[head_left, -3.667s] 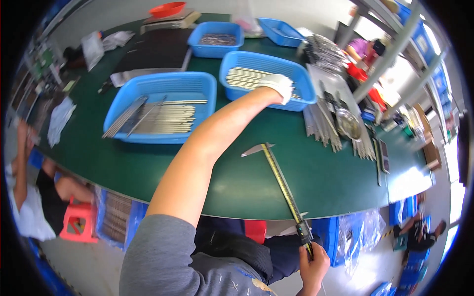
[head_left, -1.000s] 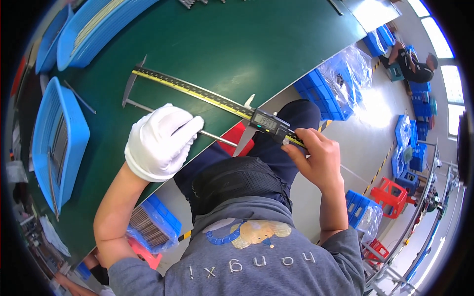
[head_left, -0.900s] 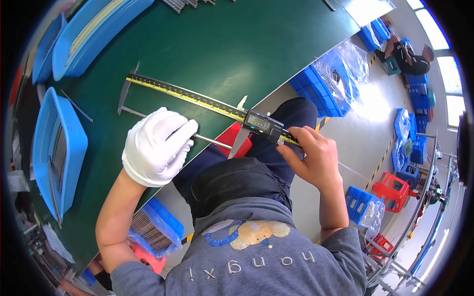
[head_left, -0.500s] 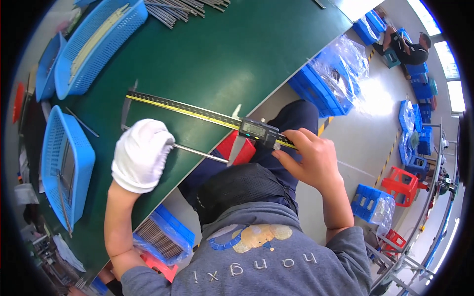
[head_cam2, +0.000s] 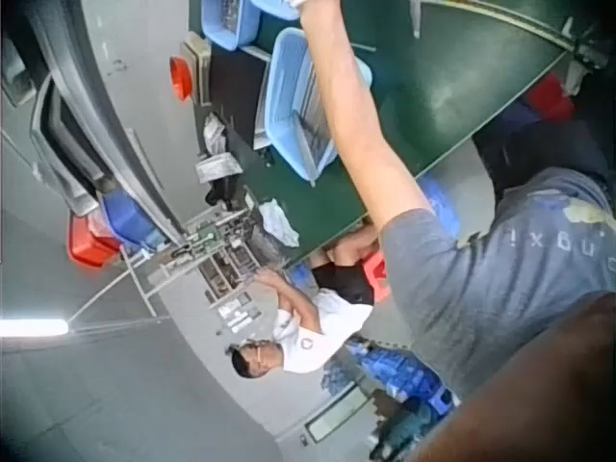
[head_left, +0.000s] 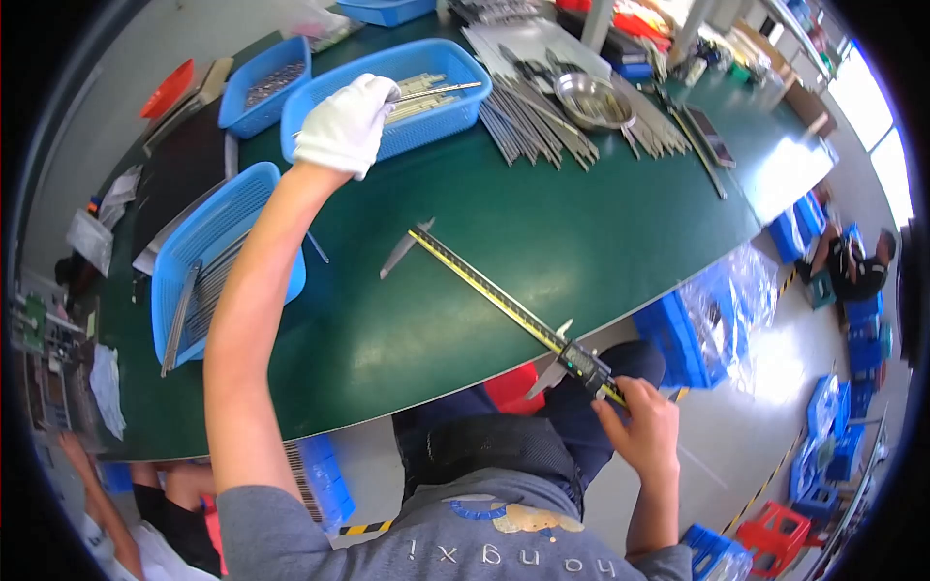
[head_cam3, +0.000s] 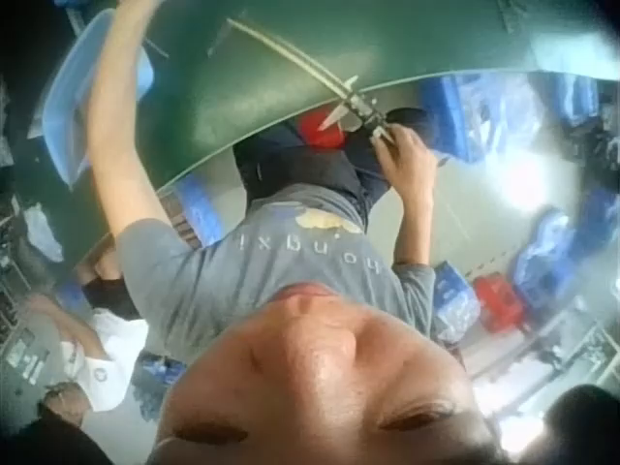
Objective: Measure the length of metal pins with a digital caliper and organize them into bundles.
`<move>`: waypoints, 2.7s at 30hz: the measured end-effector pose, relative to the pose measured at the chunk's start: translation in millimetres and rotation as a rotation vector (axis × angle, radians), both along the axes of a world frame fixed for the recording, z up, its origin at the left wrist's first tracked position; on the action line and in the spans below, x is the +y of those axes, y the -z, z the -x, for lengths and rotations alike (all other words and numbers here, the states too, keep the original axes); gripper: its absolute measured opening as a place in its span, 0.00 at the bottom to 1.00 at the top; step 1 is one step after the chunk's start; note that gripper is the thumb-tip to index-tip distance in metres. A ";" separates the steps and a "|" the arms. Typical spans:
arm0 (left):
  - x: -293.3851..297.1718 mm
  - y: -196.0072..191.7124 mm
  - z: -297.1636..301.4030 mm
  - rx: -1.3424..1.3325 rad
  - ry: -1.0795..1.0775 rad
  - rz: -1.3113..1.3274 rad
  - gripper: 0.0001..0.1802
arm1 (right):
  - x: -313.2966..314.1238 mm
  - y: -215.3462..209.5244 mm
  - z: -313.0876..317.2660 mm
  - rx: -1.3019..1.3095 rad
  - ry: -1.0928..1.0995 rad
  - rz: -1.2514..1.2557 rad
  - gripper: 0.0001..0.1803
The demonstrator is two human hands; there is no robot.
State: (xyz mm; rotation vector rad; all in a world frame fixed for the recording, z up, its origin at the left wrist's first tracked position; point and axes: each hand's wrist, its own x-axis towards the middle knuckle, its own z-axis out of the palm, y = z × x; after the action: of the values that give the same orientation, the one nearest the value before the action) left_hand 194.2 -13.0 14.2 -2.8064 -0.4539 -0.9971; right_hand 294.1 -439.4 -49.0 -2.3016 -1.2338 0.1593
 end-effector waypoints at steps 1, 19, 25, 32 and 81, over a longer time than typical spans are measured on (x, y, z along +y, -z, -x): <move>25.0 9.9 -4.2 0.054 -0.066 0.043 0.06 | -1.3 2.8 -0.6 -0.027 -0.006 -0.003 0.15; 31.6 -3.3 184.1 0.696 -1.294 0.389 0.16 | -5.1 13.2 -16.5 -0.051 -0.096 -0.050 0.14; 8.6 17.5 229.4 0.760 -1.328 0.459 0.14 | -0.5 8.9 -18.2 -0.002 -0.084 -0.028 0.14; -3.7 10.4 214.4 0.291 -0.943 0.131 0.12 | 3.0 2.5 -12.6 -0.080 -0.110 -0.077 0.15; -164.5 74.1 59.2 0.172 0.503 0.186 0.08 | -2.8 -0.4 9.1 -0.076 0.019 -0.018 0.15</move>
State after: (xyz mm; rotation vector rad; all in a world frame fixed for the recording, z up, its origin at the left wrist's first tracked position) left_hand 135.0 -177.5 -59.8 -3.2222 0.2059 -0.8035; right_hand 285.1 -442.2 -48.7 -2.3221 -1.2451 0.0535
